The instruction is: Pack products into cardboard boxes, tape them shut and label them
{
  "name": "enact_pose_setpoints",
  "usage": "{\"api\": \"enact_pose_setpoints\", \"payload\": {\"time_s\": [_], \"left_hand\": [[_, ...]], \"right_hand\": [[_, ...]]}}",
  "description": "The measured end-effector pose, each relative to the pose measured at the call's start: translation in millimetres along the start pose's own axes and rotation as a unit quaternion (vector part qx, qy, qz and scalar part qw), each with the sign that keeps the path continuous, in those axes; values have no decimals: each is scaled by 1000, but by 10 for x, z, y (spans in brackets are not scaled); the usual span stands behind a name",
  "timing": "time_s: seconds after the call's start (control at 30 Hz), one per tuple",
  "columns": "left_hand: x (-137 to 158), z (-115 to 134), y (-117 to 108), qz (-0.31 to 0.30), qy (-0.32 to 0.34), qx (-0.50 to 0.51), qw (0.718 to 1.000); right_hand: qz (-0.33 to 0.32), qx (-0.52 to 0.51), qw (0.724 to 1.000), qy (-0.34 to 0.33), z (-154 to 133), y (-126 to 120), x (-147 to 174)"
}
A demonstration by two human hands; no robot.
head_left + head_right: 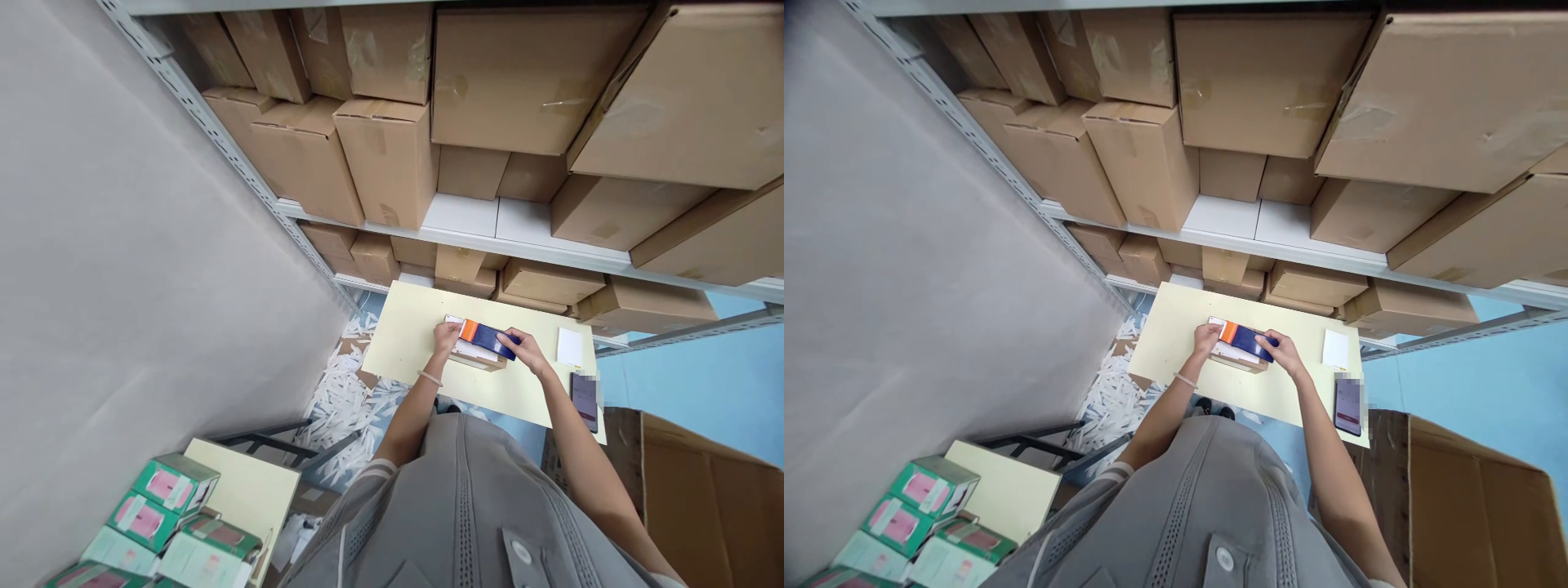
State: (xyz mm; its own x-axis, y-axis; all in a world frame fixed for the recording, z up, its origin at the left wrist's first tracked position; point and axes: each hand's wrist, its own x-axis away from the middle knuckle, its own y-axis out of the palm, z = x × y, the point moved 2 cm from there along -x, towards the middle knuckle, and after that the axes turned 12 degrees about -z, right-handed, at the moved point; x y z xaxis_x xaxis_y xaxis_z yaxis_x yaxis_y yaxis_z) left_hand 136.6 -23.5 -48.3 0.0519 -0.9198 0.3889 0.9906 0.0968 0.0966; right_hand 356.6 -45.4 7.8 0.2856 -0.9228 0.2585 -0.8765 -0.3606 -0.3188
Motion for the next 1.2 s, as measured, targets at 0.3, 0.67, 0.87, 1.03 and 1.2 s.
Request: {"api": "enact_pose_setpoints", "payload": {"time_s": [0.3,0.67,0.87,1.03,1.2], "left_hand": [[-100,117,-265,13,9,58,998],[-197,60,-868,11,-22,97,995],[-249,-33,-969,-35,-83,75,993],[-300,-100,-869,-14,-122,50,991],[-304,-208,-742,13,-150,21,988]], "right_hand": [[-9,52,999,-5,-201,8,-108],[-19,88,996,18,-256,-169,-27],[-25,147,989,14,-450,-281,-73],[-28,204,978,19,-513,-256,-181],[-20,241,970,22,-427,-200,-204]]}}
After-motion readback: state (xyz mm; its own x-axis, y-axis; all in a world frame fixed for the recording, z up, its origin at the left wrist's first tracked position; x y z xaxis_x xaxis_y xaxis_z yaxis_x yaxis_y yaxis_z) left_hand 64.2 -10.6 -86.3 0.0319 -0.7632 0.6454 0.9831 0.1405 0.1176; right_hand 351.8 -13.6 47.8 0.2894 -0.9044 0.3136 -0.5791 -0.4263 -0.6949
